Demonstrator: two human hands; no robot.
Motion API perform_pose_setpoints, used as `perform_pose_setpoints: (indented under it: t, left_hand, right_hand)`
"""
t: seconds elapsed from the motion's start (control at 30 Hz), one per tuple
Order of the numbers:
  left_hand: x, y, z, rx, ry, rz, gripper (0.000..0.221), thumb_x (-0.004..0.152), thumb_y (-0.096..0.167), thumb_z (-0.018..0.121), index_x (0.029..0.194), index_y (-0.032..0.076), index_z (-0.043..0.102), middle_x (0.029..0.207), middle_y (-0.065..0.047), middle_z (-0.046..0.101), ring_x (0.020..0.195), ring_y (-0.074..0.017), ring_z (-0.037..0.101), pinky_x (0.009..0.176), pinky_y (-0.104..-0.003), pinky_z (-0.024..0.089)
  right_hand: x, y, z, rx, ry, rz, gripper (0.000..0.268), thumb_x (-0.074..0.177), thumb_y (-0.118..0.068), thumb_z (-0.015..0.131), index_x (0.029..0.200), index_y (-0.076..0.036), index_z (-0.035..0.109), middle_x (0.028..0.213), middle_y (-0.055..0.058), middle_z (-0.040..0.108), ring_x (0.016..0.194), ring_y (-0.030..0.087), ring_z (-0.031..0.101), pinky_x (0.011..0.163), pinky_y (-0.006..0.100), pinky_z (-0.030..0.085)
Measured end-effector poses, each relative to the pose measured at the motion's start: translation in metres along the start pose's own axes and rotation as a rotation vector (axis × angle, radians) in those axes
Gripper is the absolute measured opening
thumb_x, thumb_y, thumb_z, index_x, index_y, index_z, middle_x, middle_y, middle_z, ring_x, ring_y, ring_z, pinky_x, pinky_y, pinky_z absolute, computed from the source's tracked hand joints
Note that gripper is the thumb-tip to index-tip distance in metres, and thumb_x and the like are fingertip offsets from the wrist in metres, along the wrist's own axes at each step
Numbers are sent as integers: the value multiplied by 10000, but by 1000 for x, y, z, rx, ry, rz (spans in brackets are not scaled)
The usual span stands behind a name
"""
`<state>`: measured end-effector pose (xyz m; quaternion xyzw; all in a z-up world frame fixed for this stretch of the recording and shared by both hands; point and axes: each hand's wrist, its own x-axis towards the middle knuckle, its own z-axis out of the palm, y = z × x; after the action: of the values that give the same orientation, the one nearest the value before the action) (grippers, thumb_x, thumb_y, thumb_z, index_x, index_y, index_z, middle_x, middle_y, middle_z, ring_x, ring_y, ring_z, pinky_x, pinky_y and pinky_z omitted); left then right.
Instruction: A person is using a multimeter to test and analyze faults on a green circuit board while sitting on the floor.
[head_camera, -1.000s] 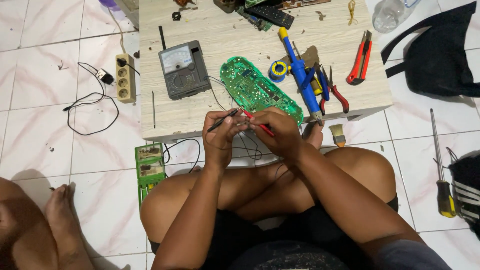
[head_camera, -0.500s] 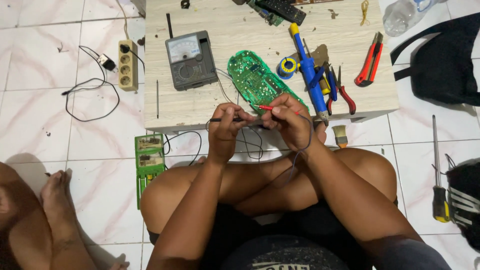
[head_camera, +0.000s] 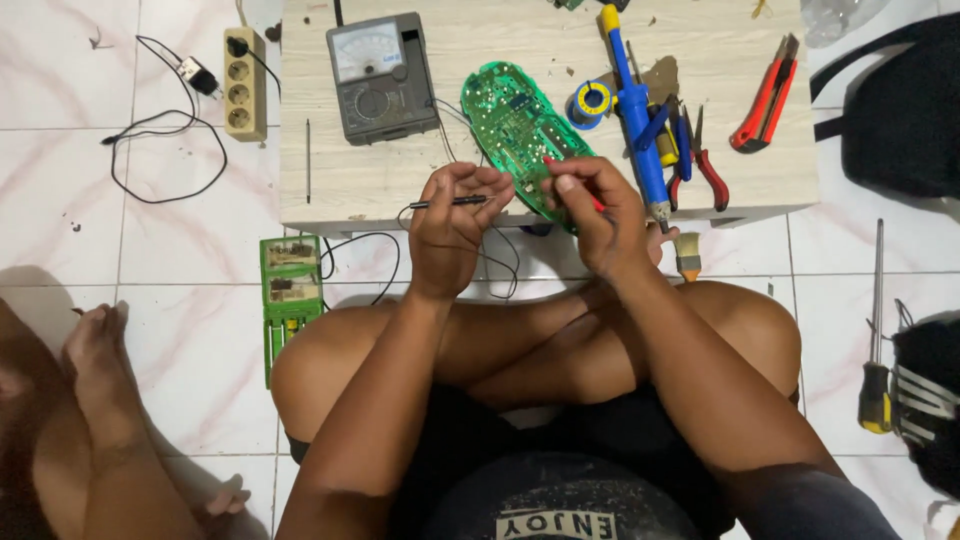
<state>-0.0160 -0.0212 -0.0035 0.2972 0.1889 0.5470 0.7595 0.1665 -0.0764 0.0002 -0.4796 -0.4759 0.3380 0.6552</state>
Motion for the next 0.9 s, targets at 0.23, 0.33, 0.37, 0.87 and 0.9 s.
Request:
perform_pose_setpoints:
  t: [0.23, 0.33, 0.37, 0.87, 0.9]
  left_hand:
    - [-6, 1, 9, 37, -86, -162, 646, 1075, 517, 420, 1473, 10, 457, 1441, -284, 583, 1316, -301, 620, 1033, -323, 590]
    - [-10, -1, 16, 95, -102, -190, 726, 1056, 594, 376, 1550, 62, 404, 1561, -224, 502, 1404, -273, 537, 1052, -298, 533]
    - [-11, 0, 18, 95, -103, -194, 726, 1056, 594, 376, 1550, 62, 404, 1561, -224, 502, 1404, -273, 537, 1052, -298, 533]
    - [-9, -5, 4, 703, -40, 163, 231, 852, 99, 864, 1038, 4, 764, 759, -170, 773, 743, -166, 772, 739, -278, 632]
    - [-7, -6, 2, 682, -86, 228, 207, 840, 55, 864, 1009, -15, 765, 827, -180, 767, 795, -187, 765, 764, -302, 629]
  right_hand:
    - [-6, -14, 17, -522, -120, -403, 215, 912, -160, 822, 1116, -113, 772, 1025, 103, 737, 905, 312, 717, 797, 416, 565]
    - [-7, -12, 19, -529, -112, -438, 145, 926, -163, 814, 1060, -138, 764, 977, 75, 711, 839, 287, 703, 752, 376, 564]
    - [-8, -12, 18, -531, -109, -435, 145, 926, -163, 814, 1060, -138, 764, 977, 75, 711, 839, 287, 703, 752, 376, 564]
    - [2, -20, -8, -523, -146, -376, 36, 1006, -149, 730, 992, -116, 734, 902, 83, 681, 814, 328, 682, 753, 411, 546]
    - [3, -21, -9, -484, -157, -329, 40, 1008, -152, 727, 988, -116, 730, 877, 83, 662, 797, 313, 666, 751, 408, 539]
